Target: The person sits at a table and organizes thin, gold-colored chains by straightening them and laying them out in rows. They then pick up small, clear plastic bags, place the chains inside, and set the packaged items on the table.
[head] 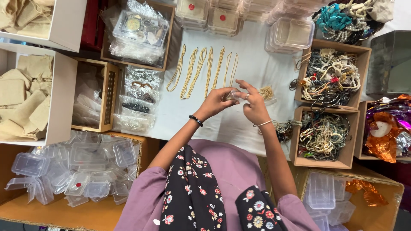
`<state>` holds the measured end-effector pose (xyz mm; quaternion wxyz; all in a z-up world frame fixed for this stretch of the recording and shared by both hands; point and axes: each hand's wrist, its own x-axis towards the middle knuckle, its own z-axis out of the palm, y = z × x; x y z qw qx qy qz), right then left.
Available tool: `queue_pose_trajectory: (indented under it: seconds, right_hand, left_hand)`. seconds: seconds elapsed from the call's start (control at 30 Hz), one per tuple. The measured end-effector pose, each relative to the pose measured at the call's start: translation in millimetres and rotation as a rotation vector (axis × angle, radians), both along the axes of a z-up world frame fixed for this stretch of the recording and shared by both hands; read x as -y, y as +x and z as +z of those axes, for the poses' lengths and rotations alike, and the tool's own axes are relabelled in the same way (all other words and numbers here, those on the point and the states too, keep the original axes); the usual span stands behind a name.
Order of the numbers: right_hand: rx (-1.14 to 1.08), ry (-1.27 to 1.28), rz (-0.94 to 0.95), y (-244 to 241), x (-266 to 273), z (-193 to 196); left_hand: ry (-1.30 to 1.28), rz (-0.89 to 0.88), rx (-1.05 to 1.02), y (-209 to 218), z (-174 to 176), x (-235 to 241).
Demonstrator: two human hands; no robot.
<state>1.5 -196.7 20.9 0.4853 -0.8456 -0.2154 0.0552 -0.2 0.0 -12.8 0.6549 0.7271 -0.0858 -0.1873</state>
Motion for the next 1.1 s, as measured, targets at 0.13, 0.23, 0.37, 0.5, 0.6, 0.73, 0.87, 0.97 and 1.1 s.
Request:
queue_pose_trajectory:
  seconds: [0.13,0.23,0.37,0.5,0.6,0.73,0.87,0.97,1.1]
  right_hand:
    - [0.013,0.016,-0.04,1.6,6.1,4.6]
    - [0.006,-0.011,-0.056,2.7,5.2,8.3]
    - [0.016,-0.01,-0.035,4.1,4.0,7.0]
    - [0.075,-0.003,-0.059,-0.2,4.2,3.1]
    - [0.118,-0.023,-0.077,-0.5,3.5,-3.9]
    - [0.099,-0.029,-0.071,-2.3,4.4,-20.1]
    - [-0.065,0.124,-0.13,-6.2,-1.4,-4.0]
    - [-0.193,0.148,-0.24,-10.4,-1.9,-23.6]
    - [-0.275,0.103,-0.424,-4.6,18.5,-77.1]
  left_hand:
    - [-0.008,0.019,-0.003,-1.2,1.2,-4.2]
    - [0.007,-0.028,-0.047,-1.0,7.6,-4.5]
    - [0.008,-0.017,-0.035,0.2,6.8,-4.8]
    - [-0.018,-0.056,-0.005,1.5,8.6,-5.8]
    - [-0.031,-0.069,-0.015,1.3,3.1,-3.7]
    - [0.014,-0.096,0.013,1.0,3.7,0.7]
    - [0.104,-0.029,-0.053,-0.5,-2.7,2.3]
    - [0.217,-0.05,-0.082,-5.2,-12.7,6.5]
    - [0.143,0.042,0.096,-20.5,-48.7,9.5]
